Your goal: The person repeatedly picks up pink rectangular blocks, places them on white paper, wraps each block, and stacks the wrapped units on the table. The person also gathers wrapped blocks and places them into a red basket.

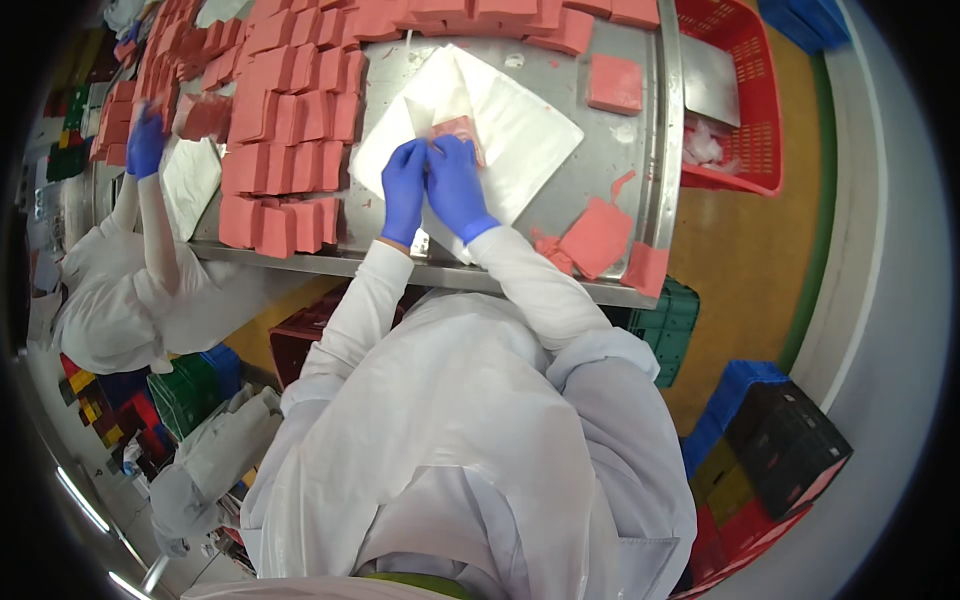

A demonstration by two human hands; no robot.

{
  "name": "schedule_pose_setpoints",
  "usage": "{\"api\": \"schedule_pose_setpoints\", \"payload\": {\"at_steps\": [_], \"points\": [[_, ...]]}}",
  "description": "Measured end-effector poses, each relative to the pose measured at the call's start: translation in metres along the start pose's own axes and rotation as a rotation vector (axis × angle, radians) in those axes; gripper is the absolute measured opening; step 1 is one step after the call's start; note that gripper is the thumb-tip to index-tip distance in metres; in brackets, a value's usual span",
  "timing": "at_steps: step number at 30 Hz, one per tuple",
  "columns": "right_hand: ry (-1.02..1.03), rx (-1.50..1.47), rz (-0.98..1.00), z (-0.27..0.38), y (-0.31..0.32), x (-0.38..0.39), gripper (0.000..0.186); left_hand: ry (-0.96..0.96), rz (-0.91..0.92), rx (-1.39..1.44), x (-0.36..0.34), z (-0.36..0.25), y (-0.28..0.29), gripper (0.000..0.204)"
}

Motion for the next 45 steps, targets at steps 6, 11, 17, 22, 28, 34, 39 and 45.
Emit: {"api": "schedule_pose_setpoints", "payload": {"at_steps": [6, 11, 17, 22, 28, 34, 39, 45], "points": [[-0.355, -0.187, -0.170, -0.061, 0.042, -0.024, 0.048, -0.494, 0.408, -1.092, 0.027, -0.027, -0.036, 0.062], [-0.060, -0.085, -0.196, -0.069, 0.025, -0.035, 0.032, 0.186, 0.113, 0.123, -0.060, -0.009, -0.026, 0.054], [-0.279, -0.310, -0.335, -0.049, 0.023, -0.036, 0.027, -0.215, 0.243, -0.899, -0.043, -0.027, -0.014, 0.034], [-0.260, -0.500, -0.157, -0.044, 0.022, -0.025, 0.034, -0.392, 0.187, -0.941, 0.003, -0.034, -0.022, 0.070], [0.189, 0.530, 0.044, -0.008, 0.088, -0.013, 0.032, -0.024, 0.749, -0.432, -0.069, -0.036, -0.015, 0.072], [-0.444, -0.322, -0.586, -0.131, 0.167, -0.032, 0.039, -0.351, 0.041, -0.632, -0.269, -0.051, -0.032, 0.069], [-0.826, -0.091, -0.390, -0.193, 0.250, -0.020, 0.034, 0.227, 0.393, -0.101, -0.309, -0.071, -0.041, 0.067], [-0.280, 0.322, -0.644, -0.141, 0.220, -0.019, 0.046, 0.073, 0.202, 0.289, -0.206, -0.084, -0.033, 0.058]]}}
Point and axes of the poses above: each hand's wrist, its own x-axis away from the middle knuckle, its own y-axis out of the back of the hand, z = x × y, the point moved 2 cm from there along -x, towards the middle knuckle, and after that the axes turned 8 degrees about z, right-handed, at the moved point
